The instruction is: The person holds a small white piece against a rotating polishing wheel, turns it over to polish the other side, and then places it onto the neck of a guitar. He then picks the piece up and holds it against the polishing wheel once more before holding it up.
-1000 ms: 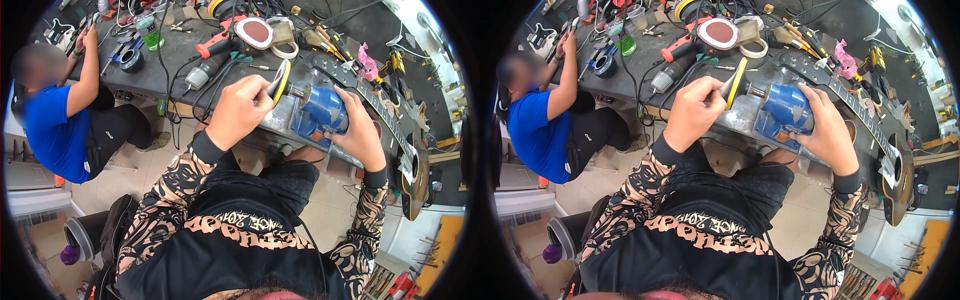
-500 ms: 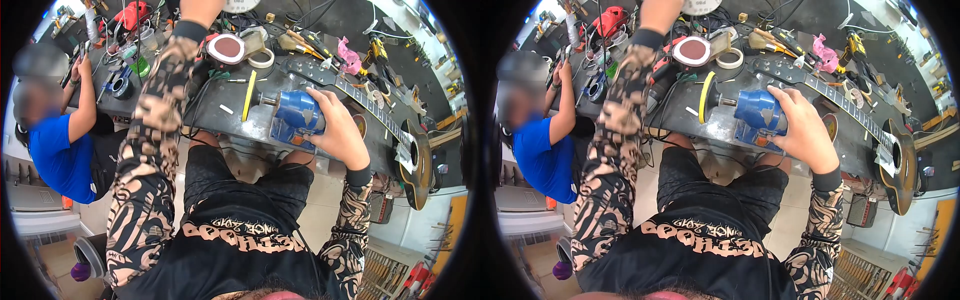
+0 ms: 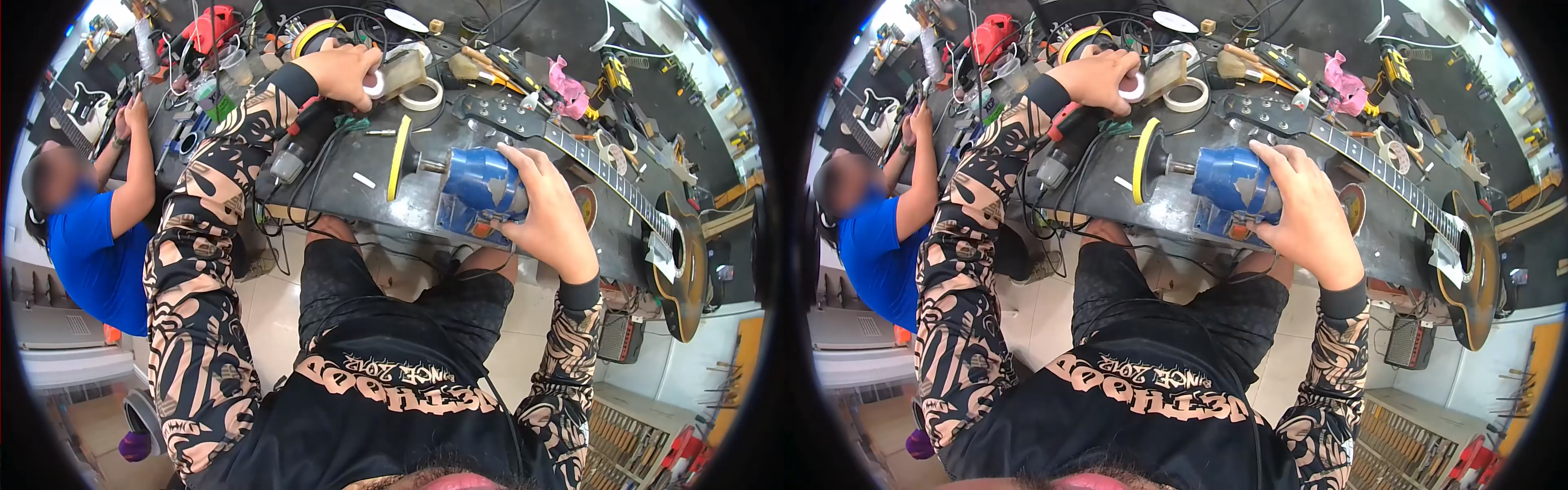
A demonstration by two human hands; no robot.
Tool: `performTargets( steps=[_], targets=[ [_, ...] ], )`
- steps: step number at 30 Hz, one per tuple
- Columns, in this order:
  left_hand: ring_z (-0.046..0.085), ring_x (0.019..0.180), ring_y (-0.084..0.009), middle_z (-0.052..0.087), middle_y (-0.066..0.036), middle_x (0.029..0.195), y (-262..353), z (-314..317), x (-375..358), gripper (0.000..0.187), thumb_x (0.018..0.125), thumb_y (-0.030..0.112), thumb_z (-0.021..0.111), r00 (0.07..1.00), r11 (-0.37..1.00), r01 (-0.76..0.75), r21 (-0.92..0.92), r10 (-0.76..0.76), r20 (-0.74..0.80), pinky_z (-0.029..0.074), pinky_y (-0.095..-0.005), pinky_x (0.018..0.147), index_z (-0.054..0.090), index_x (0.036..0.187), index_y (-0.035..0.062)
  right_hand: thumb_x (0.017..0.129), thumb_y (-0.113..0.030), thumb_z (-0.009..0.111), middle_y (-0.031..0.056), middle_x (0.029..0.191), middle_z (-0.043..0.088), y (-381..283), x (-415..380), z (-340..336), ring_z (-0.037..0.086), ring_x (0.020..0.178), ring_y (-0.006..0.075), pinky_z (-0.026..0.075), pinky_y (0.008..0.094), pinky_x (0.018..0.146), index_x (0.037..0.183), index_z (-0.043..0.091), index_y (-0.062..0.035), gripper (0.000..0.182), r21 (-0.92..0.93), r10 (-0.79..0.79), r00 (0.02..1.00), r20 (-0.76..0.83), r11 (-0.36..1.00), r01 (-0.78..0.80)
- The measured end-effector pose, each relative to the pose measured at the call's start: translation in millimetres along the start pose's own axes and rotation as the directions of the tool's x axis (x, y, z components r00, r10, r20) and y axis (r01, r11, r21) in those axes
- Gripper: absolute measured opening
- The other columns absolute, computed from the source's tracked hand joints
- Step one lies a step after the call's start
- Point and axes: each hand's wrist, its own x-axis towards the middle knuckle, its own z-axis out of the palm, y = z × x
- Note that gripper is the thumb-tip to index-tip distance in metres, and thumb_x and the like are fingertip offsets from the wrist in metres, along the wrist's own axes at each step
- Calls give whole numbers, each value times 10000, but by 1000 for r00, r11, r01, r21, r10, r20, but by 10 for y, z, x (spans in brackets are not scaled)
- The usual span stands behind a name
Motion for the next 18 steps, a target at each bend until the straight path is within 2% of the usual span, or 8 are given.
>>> performTargets(
  steps=[4, 5, 7, 9, 10, 11, 16, 18],
  targets=[
    [657, 1351, -359, 668, -185, 1399, 23, -182, -248, 795, 872, 529, 919, 967, 947, -25, -321, -58, -247, 457, -460, 1197, 546, 1405, 73, 680, -71, 971, 180, 1514, 632, -11, -8, -8, 629, 1407, 434, 509, 515, 1196, 1651, 564, -151, 1055, 0, 23, 1000, 5, 1000, -23],
    [635, 1426, -319, 636, -205, 1511, -16, -66, -302, 775, 953, 528, 849, 915, 829, -176, -531, -61, -399, 482, -460, 1207, 524, 1478, 60, 678, -75, 972, 179, 1515, 631, -19, -5, -4, 628, 1408, 433, 508, 515, 1198, 1648, 568, -152, 1054, 4, 31, 1000, 5, 1000, -31],
    [615, 1469, -300, 581, -209, 1621, 398, -34, -714, 728, 1024, 529, 764, 869, 301, -410, -861, -157, -469, 503, -457, 1200, 500, 1499, 44, 672, -76, 970, 179, 1514, 631, -25, -2, -3, 626, 1412, 434, 508, 513, 1199, 1646, 572, -151, 1055, 5, 43, 999, 1, 999, -43],
    [594, 1506, -313, 548, -211, 1676, 787, 416, -908, 675, 1059, 526, 691, 798, 21, -551, -834, -280, -534, 492, -443, 1228, 477, 1480, 44, 666, -77, 969, 179, 1513, 631, -43, 4, 9, 624, 1416, 434, 508, 512, 1199, 1643, 575, -150, 1056, -2, 56, 998, 10, 998, -56],
    [594, 1504, -307, 535, -208, 1696, 943, 548, -1026, 705, 1044, 567, 718, 804, 18, -534, -845, -298, -514, 481, -445, 1249, 458, 1454, 55, 662, -69, 964, 181, 1510, 634, -53, 9, 11, 627, 1413, 437, 513, 512, 1195, 1640, 579, -148, 1055, -3, 58, 998, 2, 998, -58],
    [574, 1522, -328, 528, -207, 1691, 1117, 673, -1074, 714, 1019, 604, 747, 833, -111, -504, -857, -325, -448, 473, -464, 1264, 458, 1407, 78, 657, -61, 959, 182, 1508, 636, -63, 19, 9, 630, 1409, 440, 517, 511, 1190, 1637, 584, -146, 1054, -6, 57, 998, -3, 998, -57],
    [508, 1536, -292, 481, -236, 1668, 1505, 950, -1142, 474, 1113, 404, 736, 839, -149, -481, -864, -366, -403, 365, -475, 1329, 423, 1260, 81, 649, -43, 953, 190, 1508, 641, -87, 72, 31, 643, 1392, 453, 530, 515, 1180, 1630, 593, -131, 1049, 9, 43, 999, 12, 999, -43],
    [494, 1546, -290, 475, -228, 1673, 1499, 992, -1128, 490, 1106, 398, 744, 855, -148, -449, -881, -357, -375, 362, -457, 1325, 404, 1276, 89, 642, -34, 955, 195, 1515, 637, -75, 72, 45, 643, 1393, 455, 533, 519, 1174, 1631, 590, -122, 1058, -4, 36, 999, 0, 999, -36]
  ],
)
